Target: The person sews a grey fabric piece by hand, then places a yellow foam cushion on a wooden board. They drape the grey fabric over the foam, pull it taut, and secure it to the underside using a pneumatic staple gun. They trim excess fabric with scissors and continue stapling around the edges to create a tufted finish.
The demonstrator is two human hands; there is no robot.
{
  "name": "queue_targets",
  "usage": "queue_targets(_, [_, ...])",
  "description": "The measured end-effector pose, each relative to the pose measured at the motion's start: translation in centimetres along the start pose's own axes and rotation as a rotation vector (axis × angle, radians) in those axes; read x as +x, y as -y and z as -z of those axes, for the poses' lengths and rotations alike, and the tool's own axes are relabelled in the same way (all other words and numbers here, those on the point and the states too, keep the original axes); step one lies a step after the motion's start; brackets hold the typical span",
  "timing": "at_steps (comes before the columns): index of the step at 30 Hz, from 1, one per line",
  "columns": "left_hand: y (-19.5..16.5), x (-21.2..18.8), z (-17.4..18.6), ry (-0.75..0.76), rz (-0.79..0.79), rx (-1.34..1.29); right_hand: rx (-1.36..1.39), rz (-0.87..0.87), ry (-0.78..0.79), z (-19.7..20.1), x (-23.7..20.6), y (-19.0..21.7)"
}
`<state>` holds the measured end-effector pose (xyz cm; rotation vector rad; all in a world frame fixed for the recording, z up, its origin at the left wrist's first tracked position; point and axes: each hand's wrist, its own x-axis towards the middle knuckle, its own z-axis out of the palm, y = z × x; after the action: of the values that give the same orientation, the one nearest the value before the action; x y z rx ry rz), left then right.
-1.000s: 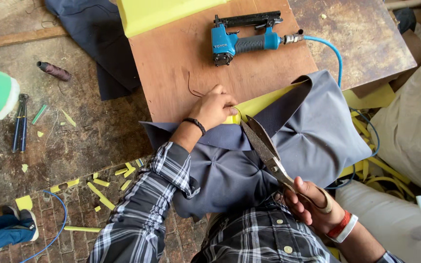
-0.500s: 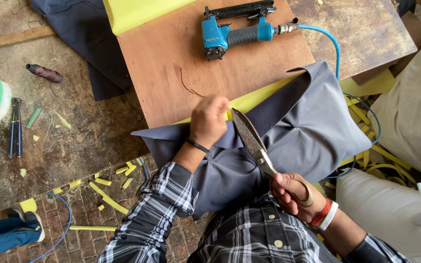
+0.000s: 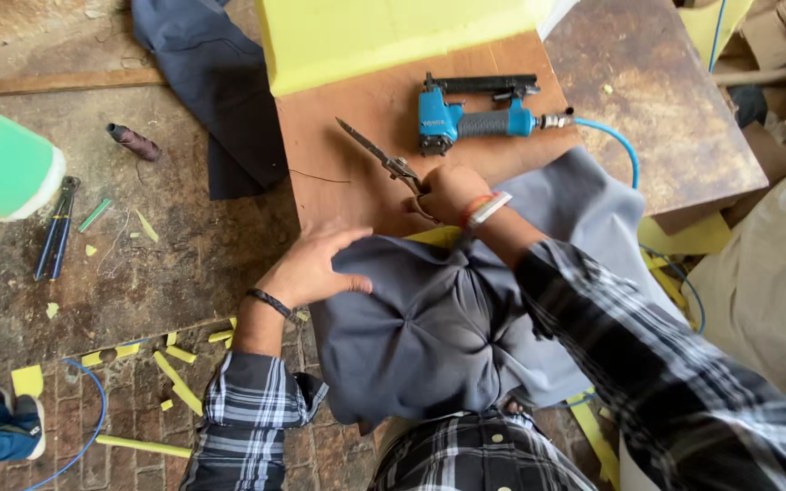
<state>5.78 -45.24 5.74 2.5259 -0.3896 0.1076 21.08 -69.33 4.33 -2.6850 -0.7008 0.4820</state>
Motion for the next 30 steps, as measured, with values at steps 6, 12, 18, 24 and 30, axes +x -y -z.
queue_targets(6, [2.3,-1.1,-1.1,-0.244,0.549,-0.166,0.349,0.354,-0.415,0.3,-2.9,-3.4])
queue_targets(12, [1.7,-1.9,2.0,-0.552,0.709,0.256,0.573,-0.303,-0.645,4.2,-16.5,-18.9])
queue_targets(18, [-9.8,-1.6,-1.9,-0.546,0.325,-0.436,0.963,-0.431,-0.186,0.3,-20.2,-26.1])
queue_targets(24, [-25.6,4.9,-16.4,-0.171,0.347,-0.544,1.005,-0.329,-0.186,0.2,-15.7,-24.9])
queue_targets(30, [-30.5,7.6,-21.4,-0.365,0.339,-0.063,1.259,-0.159,0.173,2.5,-16.0,-25.2])
